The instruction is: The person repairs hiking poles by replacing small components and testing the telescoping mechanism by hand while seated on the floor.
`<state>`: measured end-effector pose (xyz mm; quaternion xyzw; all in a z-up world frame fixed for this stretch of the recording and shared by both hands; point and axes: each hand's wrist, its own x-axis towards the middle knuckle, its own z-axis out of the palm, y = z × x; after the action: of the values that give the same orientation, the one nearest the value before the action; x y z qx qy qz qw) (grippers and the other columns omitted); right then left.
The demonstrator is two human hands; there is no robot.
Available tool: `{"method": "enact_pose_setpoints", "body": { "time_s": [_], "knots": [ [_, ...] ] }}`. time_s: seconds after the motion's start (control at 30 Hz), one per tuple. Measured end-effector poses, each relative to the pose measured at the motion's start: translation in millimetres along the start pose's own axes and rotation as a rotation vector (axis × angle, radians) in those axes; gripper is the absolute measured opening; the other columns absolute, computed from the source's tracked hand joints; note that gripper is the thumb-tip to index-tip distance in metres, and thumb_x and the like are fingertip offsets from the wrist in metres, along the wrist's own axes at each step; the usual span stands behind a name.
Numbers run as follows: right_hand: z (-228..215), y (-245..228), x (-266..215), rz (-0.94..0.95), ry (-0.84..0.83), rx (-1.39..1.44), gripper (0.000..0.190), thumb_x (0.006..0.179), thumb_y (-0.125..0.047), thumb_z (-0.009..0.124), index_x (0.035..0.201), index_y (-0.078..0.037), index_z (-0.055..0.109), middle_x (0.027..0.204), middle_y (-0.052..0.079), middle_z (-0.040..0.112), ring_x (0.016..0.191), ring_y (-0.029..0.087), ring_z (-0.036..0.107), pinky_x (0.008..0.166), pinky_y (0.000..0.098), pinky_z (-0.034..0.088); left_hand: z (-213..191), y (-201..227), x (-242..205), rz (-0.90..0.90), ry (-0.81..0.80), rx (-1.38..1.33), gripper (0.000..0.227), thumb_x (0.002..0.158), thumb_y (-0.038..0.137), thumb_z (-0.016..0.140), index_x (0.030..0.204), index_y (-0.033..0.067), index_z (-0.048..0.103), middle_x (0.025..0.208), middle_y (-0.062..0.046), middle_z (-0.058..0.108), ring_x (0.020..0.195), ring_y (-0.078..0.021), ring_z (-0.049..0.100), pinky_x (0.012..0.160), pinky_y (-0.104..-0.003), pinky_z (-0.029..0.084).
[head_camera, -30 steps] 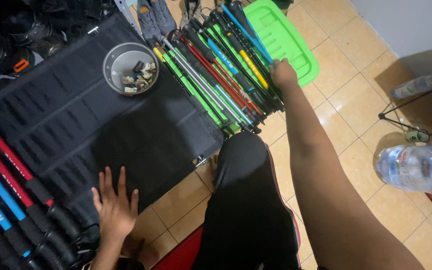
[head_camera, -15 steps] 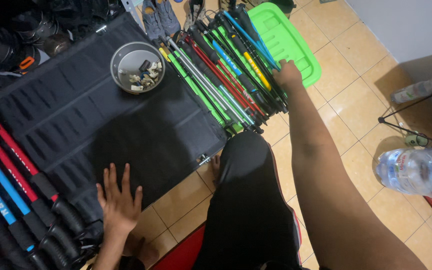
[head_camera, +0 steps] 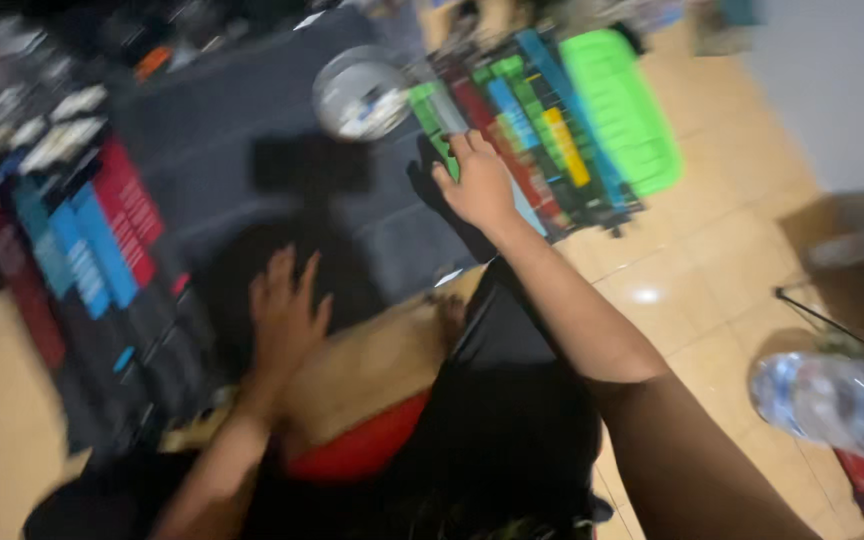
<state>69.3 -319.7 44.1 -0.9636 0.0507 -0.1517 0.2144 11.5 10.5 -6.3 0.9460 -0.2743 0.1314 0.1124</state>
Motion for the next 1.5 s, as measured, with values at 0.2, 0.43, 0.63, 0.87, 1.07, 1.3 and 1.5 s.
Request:
{"method": "enact_pose_setpoints", "body": {
  "time_s": [0.2, 0.43, 0.63, 0.87, 1.07, 1.3, 1.5],
  "knots": [
    [-11.1, -152.6, -57.5, -0.251, -0.335, 0.173, 0.049, 0.087, -0.033, 0.060, 0.125, -0.004, 0.054, 0.113, 0.025, 0.057, 0.108, 0.043, 0.058, 0.085, 0.0520, 0.050, 12.5, -17.9, -22.0, -0.199, -0.053, -0.169, 0.056, 0.085, 0.035, 0.062, 0.139, 0.0274, 0.046, 0.138, -0.009, 0.043, 0.130, -0.0294, 0.044, 0.101, -0.053, 0.035],
    [20.3, -168.7, -88.1, -0.414, -0.473, 0.263, 0.054, 0.081, -0.024, 0.068, 0.131, -0.017, 0.049, 0.108, 0.011, 0.058, 0.106, 0.037, 0.059, 0.085, 0.0493, 0.050, -72.5, -50.8, -49.3, -0.640, 0.004, 0.115, 0.049, 0.078, 0.029, 0.069, 0.124, 0.0167, 0.054, 0.104, -0.006, 0.050, 0.093, -0.0246, 0.056, 0.075, -0.042, 0.044],
    [52.2, -144.3, -82.7, -0.289, -0.564, 0.371, 0.043, 0.081, -0.018, 0.064, 0.124, -0.012, 0.057, 0.112, 0.015, 0.062, 0.106, 0.039, 0.060, 0.090, 0.0514, 0.048, -44.4, -54.3, -43.0, -0.731, -0.181, 0.137, 0.062, 0.081, 0.046, 0.067, 0.124, 0.0042, 0.051, 0.104, -0.012, 0.052, 0.095, -0.0278, 0.059, 0.076, -0.041, 0.045],
    [88.1, -116.0, -64.3, -0.274, -0.518, 0.446, 0.034, 0.080, -0.015, 0.066, 0.112, -0.007, 0.063, 0.091, 0.017, 0.068, 0.094, 0.040, 0.064, 0.083, 0.0518, 0.050, -34.9, -68.5, -30.0, -0.729, -0.091, 0.115, 0.043, 0.075, 0.031, 0.070, 0.103, 0.0012, 0.058, 0.092, -0.011, 0.055, 0.083, -0.0284, 0.061, 0.069, -0.040, 0.049],
    [56.6, -104.9, -49.7, -0.034, -0.403, 0.540, 0.028, 0.087, -0.021, 0.059, 0.114, -0.012, 0.064, 0.090, 0.013, 0.070, 0.090, 0.034, 0.067, 0.078, 0.0459, 0.053, -83.1, -42.1, -24.0, -0.599, -0.131, -0.148, 0.048, 0.076, 0.026, 0.069, 0.113, -0.0006, 0.053, 0.100, -0.016, 0.053, 0.093, -0.0355, 0.062, 0.076, -0.044, 0.053],
    [20.8, -118.1, -43.3, 0.450, -0.369, 1.187, 0.064, 0.092, -0.040, 0.061, 0.133, 0.004, 0.039, 0.104, 0.025, 0.066, 0.083, 0.028, 0.071, 0.066, 0.0372, 0.062, -90.3, -13.2, -34.8, -0.259, -0.131, -0.332, 0.053, 0.075, 0.012, 0.067, 0.124, 0.0034, 0.048, 0.108, -0.021, 0.056, 0.105, -0.0437, 0.058, 0.088, -0.051, 0.047],
    [9.6, -124.9, -57.5, 0.514, -0.323, 1.277, 0.053, 0.093, -0.025, 0.058, 0.135, -0.005, 0.033, 0.090, 0.019, 0.069, 0.073, 0.020, 0.069, 0.052, 0.0302, 0.062, -71.1, 46.8, -42.8, -0.291, -0.208, -0.566, 0.050, 0.079, 0.012, 0.065, 0.125, 0.0050, 0.046, 0.102, -0.019, 0.057, 0.096, -0.0418, 0.060, 0.082, -0.050, 0.048]
  ]
}}
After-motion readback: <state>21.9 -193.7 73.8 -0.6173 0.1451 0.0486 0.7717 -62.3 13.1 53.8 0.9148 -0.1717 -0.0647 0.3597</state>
